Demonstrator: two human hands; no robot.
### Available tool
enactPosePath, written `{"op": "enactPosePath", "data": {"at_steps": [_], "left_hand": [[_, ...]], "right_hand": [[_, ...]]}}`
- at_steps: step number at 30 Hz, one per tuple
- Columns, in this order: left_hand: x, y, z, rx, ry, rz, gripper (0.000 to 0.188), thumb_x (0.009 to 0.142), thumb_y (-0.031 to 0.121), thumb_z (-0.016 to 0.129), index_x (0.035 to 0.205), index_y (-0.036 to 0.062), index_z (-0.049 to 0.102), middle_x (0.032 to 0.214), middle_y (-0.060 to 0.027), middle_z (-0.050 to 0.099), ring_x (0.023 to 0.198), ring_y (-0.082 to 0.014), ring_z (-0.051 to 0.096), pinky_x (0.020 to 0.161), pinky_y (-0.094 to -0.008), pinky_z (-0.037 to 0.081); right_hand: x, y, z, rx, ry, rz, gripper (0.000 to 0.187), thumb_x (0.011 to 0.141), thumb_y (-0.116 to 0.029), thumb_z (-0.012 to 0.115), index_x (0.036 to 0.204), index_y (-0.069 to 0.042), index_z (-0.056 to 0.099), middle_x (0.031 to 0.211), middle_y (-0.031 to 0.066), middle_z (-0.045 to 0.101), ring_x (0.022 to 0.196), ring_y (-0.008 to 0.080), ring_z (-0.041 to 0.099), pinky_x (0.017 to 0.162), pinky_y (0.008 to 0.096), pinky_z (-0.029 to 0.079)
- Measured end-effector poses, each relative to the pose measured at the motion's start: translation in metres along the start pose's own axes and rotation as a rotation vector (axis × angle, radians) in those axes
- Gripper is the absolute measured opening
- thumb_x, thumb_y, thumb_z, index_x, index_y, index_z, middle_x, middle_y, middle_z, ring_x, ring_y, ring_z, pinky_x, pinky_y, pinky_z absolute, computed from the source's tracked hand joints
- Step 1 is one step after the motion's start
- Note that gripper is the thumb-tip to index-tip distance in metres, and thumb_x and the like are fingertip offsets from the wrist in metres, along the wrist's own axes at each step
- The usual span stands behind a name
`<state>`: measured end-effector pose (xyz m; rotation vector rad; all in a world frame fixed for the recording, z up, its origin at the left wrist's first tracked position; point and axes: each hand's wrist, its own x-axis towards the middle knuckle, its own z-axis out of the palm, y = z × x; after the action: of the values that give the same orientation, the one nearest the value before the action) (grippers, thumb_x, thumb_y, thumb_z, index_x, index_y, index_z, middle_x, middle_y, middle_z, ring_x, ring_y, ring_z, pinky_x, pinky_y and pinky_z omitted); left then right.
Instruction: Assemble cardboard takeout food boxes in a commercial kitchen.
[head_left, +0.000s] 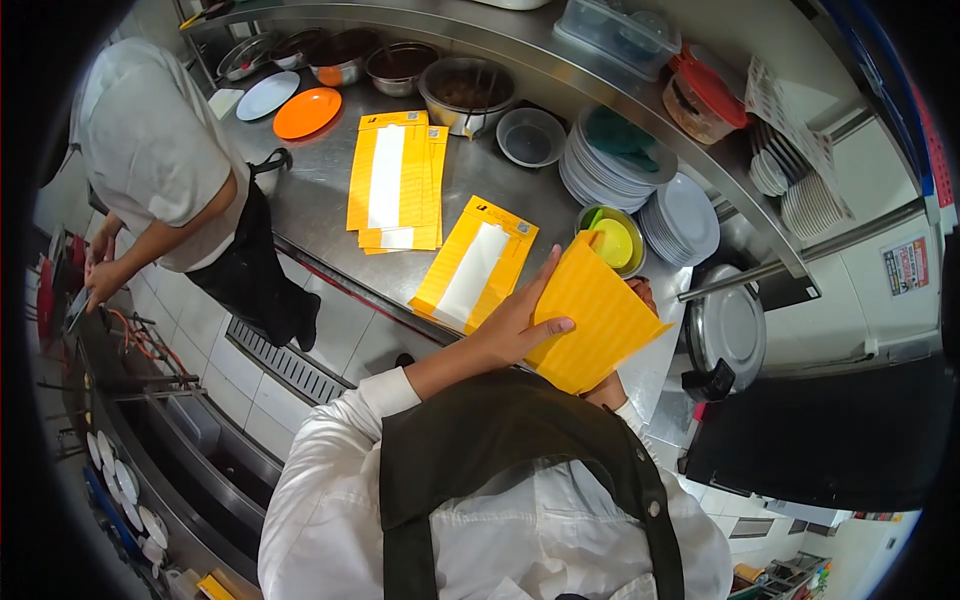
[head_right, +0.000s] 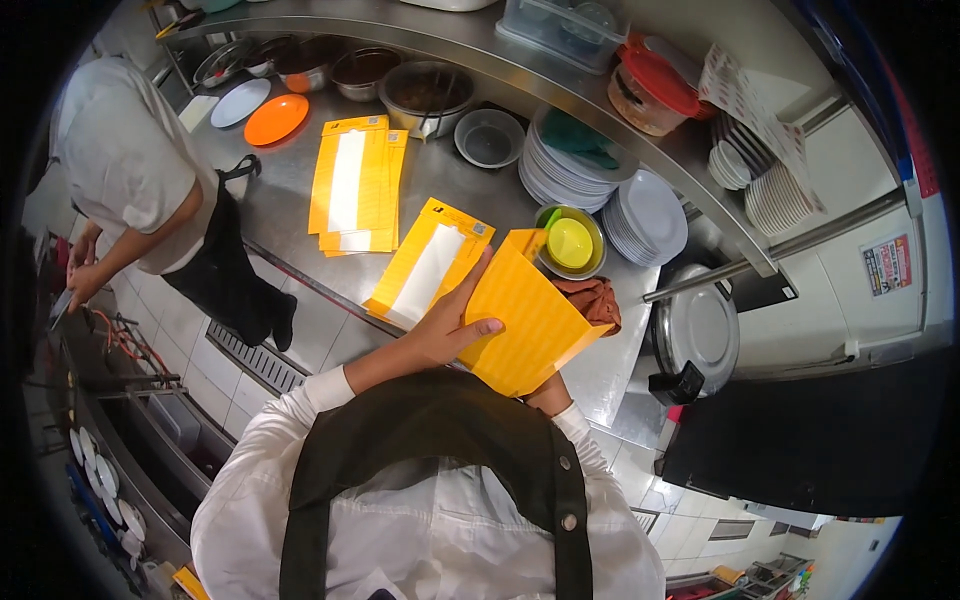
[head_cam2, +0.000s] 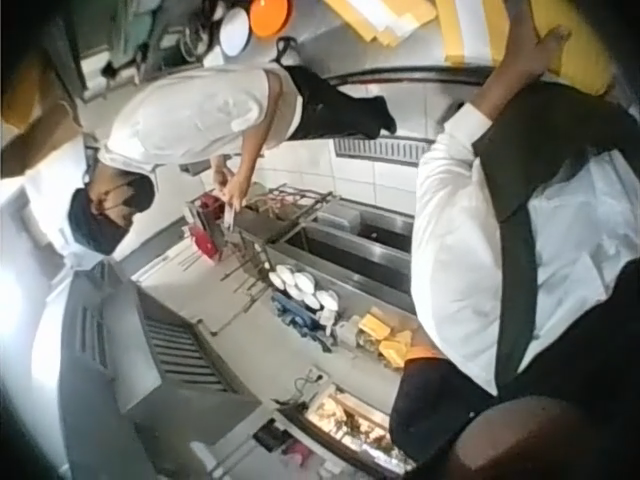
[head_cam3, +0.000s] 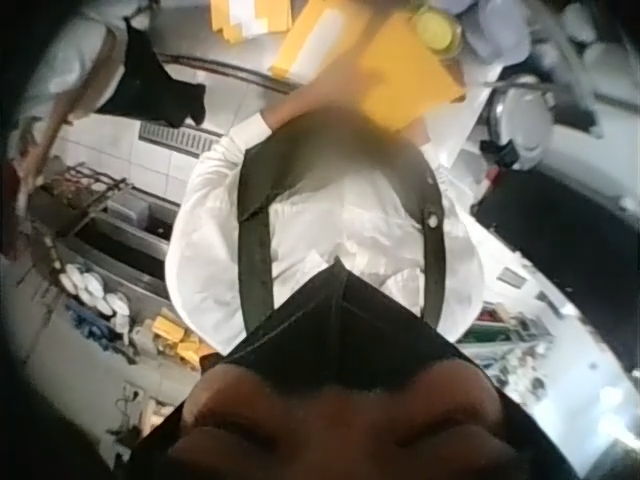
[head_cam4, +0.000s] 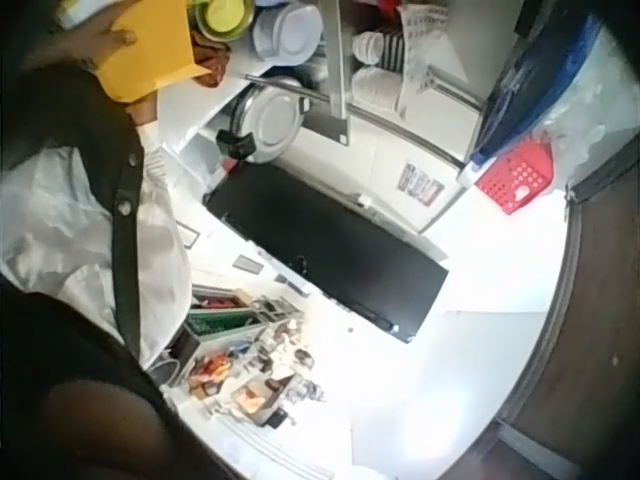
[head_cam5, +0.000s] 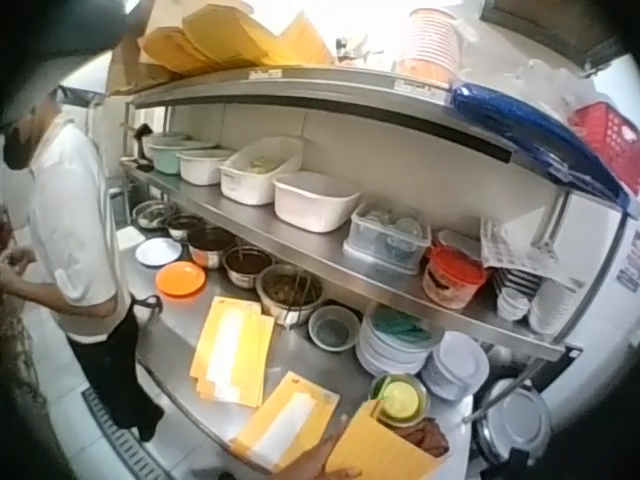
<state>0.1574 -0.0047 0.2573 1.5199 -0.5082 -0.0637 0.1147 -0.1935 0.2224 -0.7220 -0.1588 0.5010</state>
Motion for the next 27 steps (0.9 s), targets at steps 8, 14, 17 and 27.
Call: {"op": "enactPosePath", "data": {"at_steps": [8, 14, 17, 27], "left_hand": [[-0.014, 0.014, -0.034, 0.644, 0.052, 0.208, 0.081, 0.08, 0.044, 0.054, 0.136, -0.0008, 0.015, 0.138, -0.021, 0.024, 0.129, -0.0339, 0.022, 0.105, -0.0416, 0.016], [-0.017, 0.026, -0.054, 0.662, 0.041, 0.275, 0.078, 0.079, 0.043, 0.056, 0.134, -0.001, 0.022, 0.137, -0.0203, 0.026, 0.127, -0.0332, 0.026, 0.104, -0.0416, 0.019], [-0.016, 0.031, -0.062, 0.661, 0.007, 0.258, 0.072, 0.081, 0.042, 0.053, 0.133, 0.0013, 0.025, 0.136, -0.0205, 0.029, 0.126, -0.0334, 0.027, 0.104, -0.0432, 0.019], [-0.02, 0.03, -0.071, 0.244, -0.196, 0.006, 0.05, 0.087, 0.026, 0.051, 0.128, 0.0012, 0.037, 0.098, -0.0213, 0.059, 0.087, -0.0335, 0.059, 0.078, -0.0348, 0.044]], "right_hand": [[0.014, 0.012, 0.008, 0.058, -0.021, -0.011, 0.037, 0.089, -0.017, 0.048, 0.121, 0.001, 0.042, 0.116, 0.0119, 0.052, 0.105, 0.0211, 0.051, 0.087, 0.0342, 0.043], [0.024, 0.022, 0.018, 0.094, -0.005, -0.043, 0.037, 0.089, -0.017, 0.048, 0.12, 0.001, 0.042, 0.116, 0.0118, 0.052, 0.105, 0.0211, 0.052, 0.087, 0.0342, 0.044], [0.028, 0.028, 0.021, 0.115, -0.001, -0.06, 0.037, 0.089, -0.017, 0.048, 0.12, 0.001, 0.042, 0.116, 0.0118, 0.052, 0.105, 0.021, 0.052, 0.086, 0.0342, 0.044], [0.051, 0.035, 0.025, 0.194, 0.029, -0.099, 0.037, 0.088, -0.017, 0.049, 0.12, 0.001, 0.042, 0.115, 0.0117, 0.052, 0.105, 0.021, 0.052, 0.086, 0.0342, 0.044]]}}
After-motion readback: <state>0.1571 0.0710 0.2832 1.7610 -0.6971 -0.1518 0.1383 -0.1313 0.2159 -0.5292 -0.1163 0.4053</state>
